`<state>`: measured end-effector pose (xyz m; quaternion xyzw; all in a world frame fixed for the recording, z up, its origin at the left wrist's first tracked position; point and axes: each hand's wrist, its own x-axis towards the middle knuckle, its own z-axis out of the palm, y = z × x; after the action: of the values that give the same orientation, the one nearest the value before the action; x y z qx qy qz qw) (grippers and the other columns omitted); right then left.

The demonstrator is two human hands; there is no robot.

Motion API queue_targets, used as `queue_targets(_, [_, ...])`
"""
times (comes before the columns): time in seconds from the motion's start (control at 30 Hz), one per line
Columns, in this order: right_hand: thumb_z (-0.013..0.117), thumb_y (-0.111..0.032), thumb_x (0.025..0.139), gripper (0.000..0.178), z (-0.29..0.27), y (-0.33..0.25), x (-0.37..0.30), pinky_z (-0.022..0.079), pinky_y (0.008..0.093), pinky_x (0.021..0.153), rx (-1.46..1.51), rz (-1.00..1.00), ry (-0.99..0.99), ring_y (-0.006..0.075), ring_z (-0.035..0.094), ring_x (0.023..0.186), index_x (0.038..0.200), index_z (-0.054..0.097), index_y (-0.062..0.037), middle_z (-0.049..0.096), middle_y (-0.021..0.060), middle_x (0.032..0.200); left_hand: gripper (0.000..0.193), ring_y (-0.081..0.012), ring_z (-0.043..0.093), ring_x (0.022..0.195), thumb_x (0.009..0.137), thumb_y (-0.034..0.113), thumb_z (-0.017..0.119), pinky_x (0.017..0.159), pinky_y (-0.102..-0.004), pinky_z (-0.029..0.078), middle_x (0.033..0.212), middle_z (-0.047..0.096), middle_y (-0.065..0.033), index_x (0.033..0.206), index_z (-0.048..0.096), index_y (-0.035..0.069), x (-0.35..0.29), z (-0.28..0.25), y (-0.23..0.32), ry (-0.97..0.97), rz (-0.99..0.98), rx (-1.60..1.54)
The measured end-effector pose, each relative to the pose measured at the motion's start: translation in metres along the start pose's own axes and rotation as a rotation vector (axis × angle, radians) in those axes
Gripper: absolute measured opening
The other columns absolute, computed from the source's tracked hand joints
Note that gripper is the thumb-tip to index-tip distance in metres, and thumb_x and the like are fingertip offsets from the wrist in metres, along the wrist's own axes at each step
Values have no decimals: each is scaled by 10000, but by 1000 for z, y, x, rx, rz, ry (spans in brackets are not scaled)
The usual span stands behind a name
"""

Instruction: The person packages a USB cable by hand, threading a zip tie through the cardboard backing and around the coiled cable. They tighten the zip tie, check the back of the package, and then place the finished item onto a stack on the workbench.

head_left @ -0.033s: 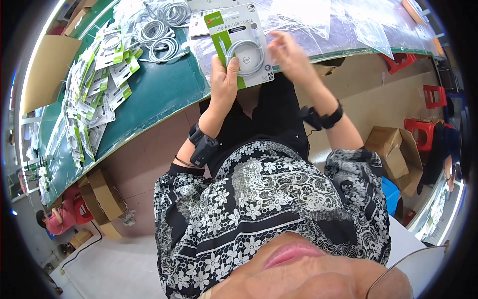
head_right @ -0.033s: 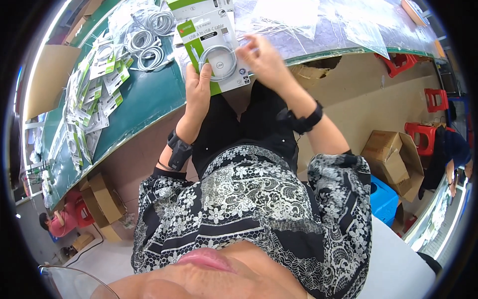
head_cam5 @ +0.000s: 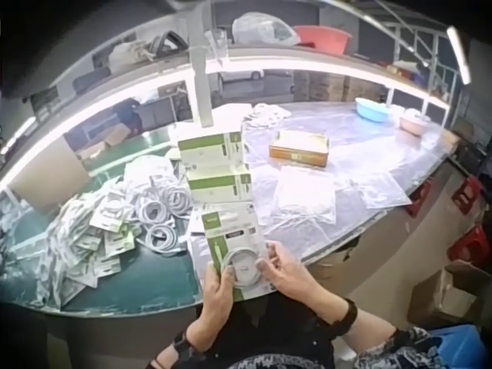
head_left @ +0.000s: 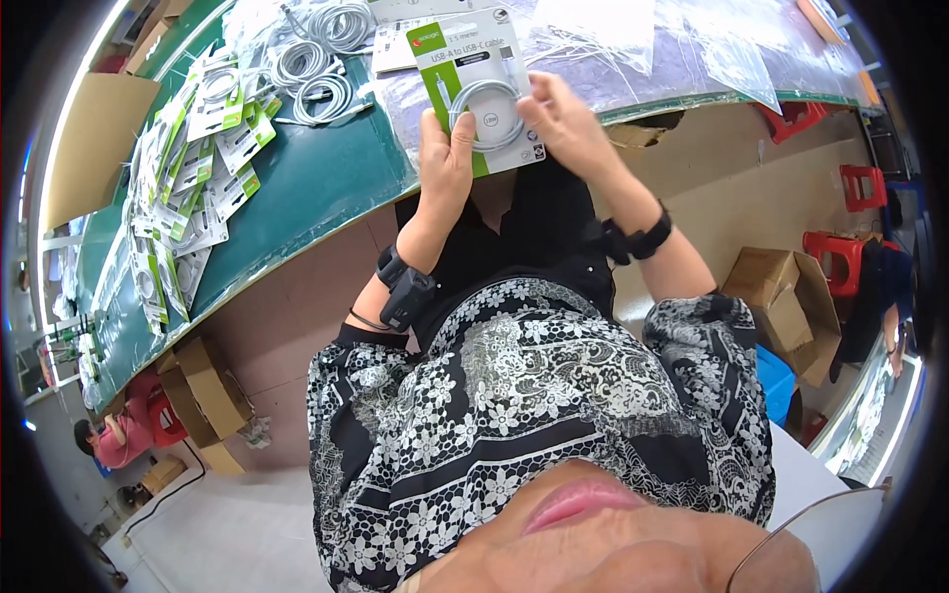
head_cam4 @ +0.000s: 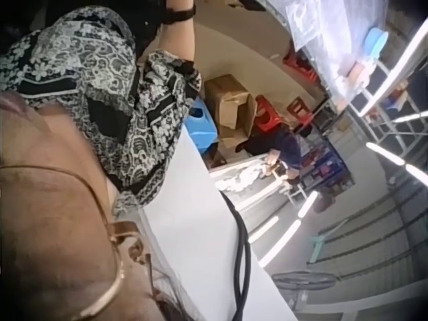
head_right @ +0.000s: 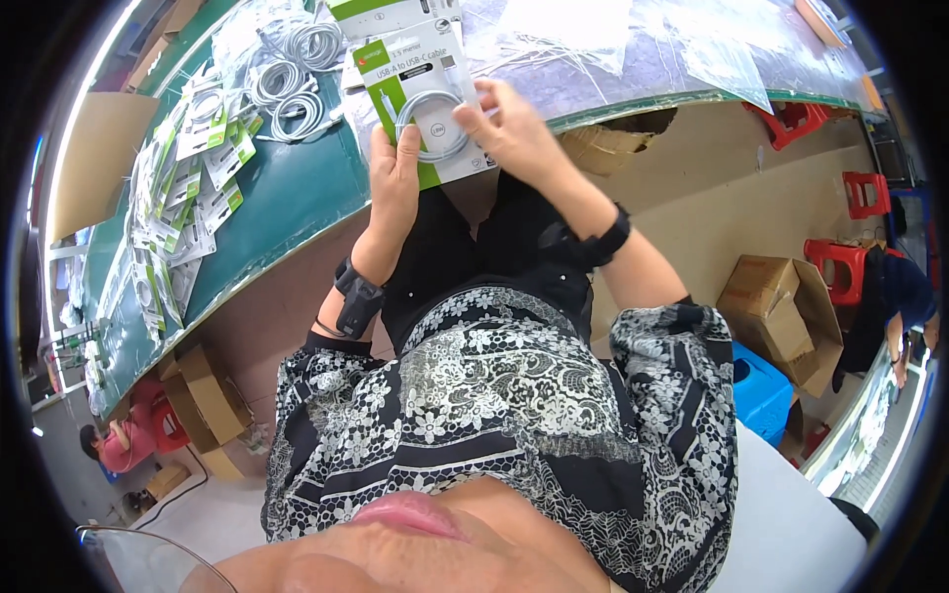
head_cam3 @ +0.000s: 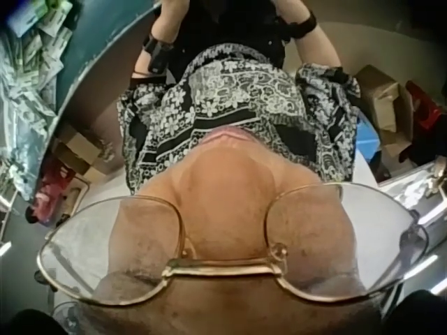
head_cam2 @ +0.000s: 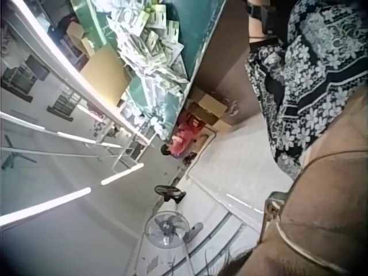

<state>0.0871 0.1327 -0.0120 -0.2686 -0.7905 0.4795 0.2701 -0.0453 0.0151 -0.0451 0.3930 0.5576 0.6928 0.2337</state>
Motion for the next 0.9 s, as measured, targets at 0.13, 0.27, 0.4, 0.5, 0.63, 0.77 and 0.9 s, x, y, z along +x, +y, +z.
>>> queue_targets(0.13, [591,-292,935,443,19,14,-9,455,280,848,38,-98,-36,144,567,959,1235,455,5,598,107,1058,257,-106,554,848,983,241,513,745,-240,461,985,584,-65,1067,468,2,-6,7,-4,55,-123,-178])
queue_targets(0.27, [610,-281,926,460,20,23,-5,450,274,855,318,3,-130,129,549,989,1241,441,9,594,86,1067,270,-106,555,881,974,252,535,766,-240,464,1005,584,-62,1085,476,13,-4,5,-6,57,-293,-434])
queue_targets(0.4, [606,-287,929,477,19,18,9,449,266,851,311,-16,-125,119,541,1005,1258,435,13,589,70,1096,296,-121,557,920,963,241,553,796,-255,465,1033,584,-72,1131,472,11,2,-2,4,-2,-248,-327])
queue_targets(0.5, [588,-307,938,485,22,12,22,450,260,847,298,-16,-132,114,541,1005,1273,440,12,591,71,1106,324,-133,556,951,955,227,561,821,-268,462,1064,580,-83,1167,463,4,8,-14,9,-64,-221,-186])
queue_targets(0.63, [544,-349,957,479,34,14,37,454,250,836,370,94,-223,107,547,985,1277,470,-1,607,75,1083,371,-147,548,1004,941,202,576,854,-280,451,1120,568,-93,1216,440,-7,4,-40,-8,-94,-128,59])
queue_targets(0.77, [506,-371,973,445,45,28,49,460,240,813,305,69,-237,100,560,931,1238,528,-14,627,57,1006,368,-151,545,1036,943,164,562,875,-284,449,1141,565,-95,1232,429,-20,6,-45,-9,-36,-84,93])
queue_targets(0.9, [501,-339,979,388,42,29,58,464,232,784,352,138,-176,93,565,857,1198,570,-26,629,31,913,363,-160,572,1026,939,123,552,885,-303,474,1128,576,-111,1240,422,-33,11,-52,1,-11,-306,-316])
